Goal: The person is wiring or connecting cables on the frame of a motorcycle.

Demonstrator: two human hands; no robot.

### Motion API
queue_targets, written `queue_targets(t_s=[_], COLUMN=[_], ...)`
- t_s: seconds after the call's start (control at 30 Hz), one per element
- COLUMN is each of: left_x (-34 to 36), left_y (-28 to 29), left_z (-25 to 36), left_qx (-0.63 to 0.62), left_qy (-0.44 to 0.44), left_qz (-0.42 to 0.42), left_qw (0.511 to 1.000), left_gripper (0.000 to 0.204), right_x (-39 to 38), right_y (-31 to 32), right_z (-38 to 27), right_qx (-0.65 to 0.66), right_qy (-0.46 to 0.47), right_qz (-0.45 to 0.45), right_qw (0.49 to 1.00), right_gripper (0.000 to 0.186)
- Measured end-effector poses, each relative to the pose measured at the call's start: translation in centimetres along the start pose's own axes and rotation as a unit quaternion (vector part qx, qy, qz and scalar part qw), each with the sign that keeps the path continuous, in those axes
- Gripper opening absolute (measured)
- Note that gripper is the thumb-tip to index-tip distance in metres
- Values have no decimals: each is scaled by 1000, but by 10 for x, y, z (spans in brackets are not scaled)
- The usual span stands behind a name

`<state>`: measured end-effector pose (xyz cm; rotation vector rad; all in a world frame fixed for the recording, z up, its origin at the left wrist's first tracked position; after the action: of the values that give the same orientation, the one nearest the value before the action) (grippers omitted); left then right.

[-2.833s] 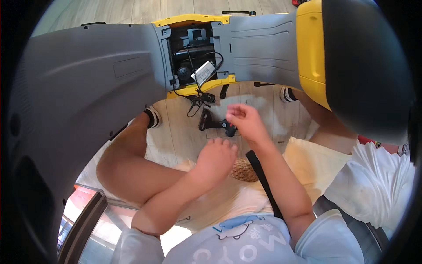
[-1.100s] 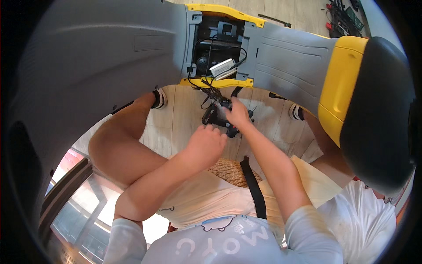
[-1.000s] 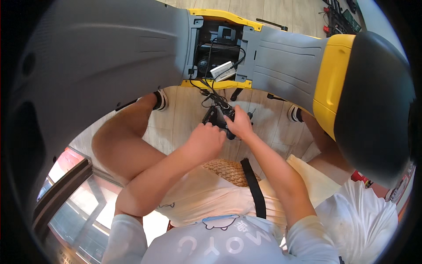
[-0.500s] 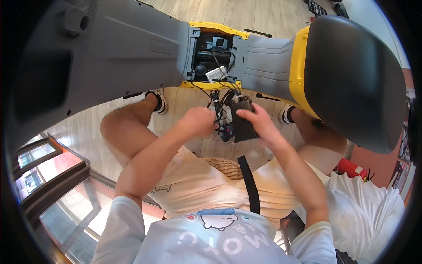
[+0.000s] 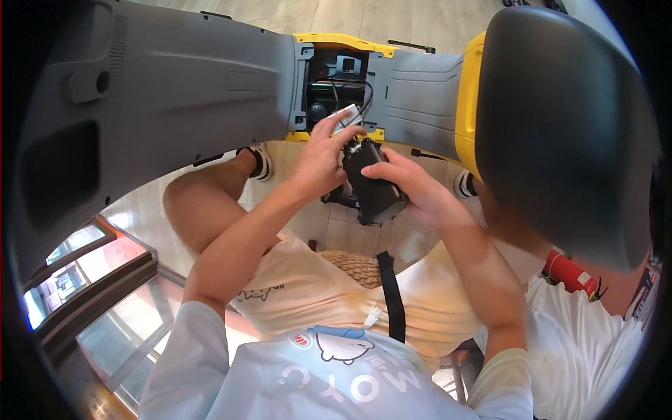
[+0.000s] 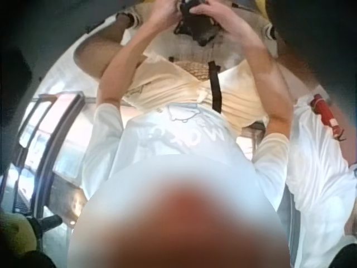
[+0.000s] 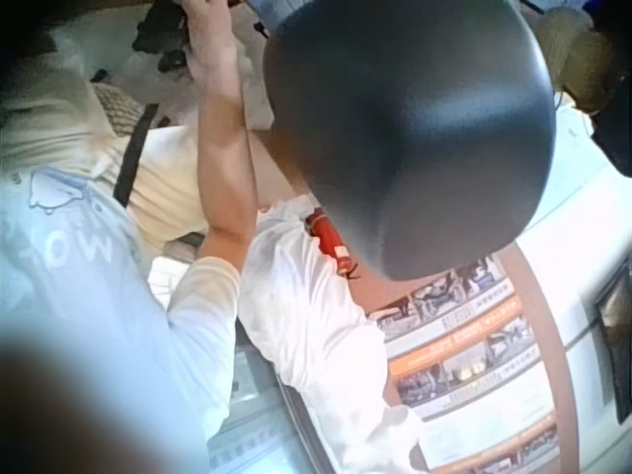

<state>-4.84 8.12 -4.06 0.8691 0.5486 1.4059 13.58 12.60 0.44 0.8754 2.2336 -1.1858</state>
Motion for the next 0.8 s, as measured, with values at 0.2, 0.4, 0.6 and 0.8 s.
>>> queue_targets(t_s=[0.2, 0.4, 0.6, 0.8], left_x=[13, 25, 15, 1], left_y=[-6, 12, 25, 30], left_z=[-11, -10, -21, -30], left_qx=[-65, -216, -168, -108], left_qy=[67, 173, 165, 39], left_qz=[-56, 49, 22, -139], left_qw=[994, 960, 972, 984], left_gripper=[26, 20, 18, 34], right_x=[0, 2, 14, 22], right_y=[9, 15, 16, 14], right_z=[0, -8, -16, -1], right_qx=[43, 152, 108, -63], right_qy=[-2, 1, 27, 82], right_qz=[-3, -78, -54, 5], right_qw=[999, 985, 992, 995], right_gripper=[36, 42, 40, 40])
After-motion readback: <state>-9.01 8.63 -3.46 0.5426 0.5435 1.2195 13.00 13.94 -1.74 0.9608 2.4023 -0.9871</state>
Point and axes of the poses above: each hand's wrist, its own x-axis towards the middle knuckle, its own y-axis out of the back of the hand, z = x × y, the point moved 1 cm from there along x, towards the middle knuckle, and after that the axes turned 2 degrees about -y, right-handed, at the moved point
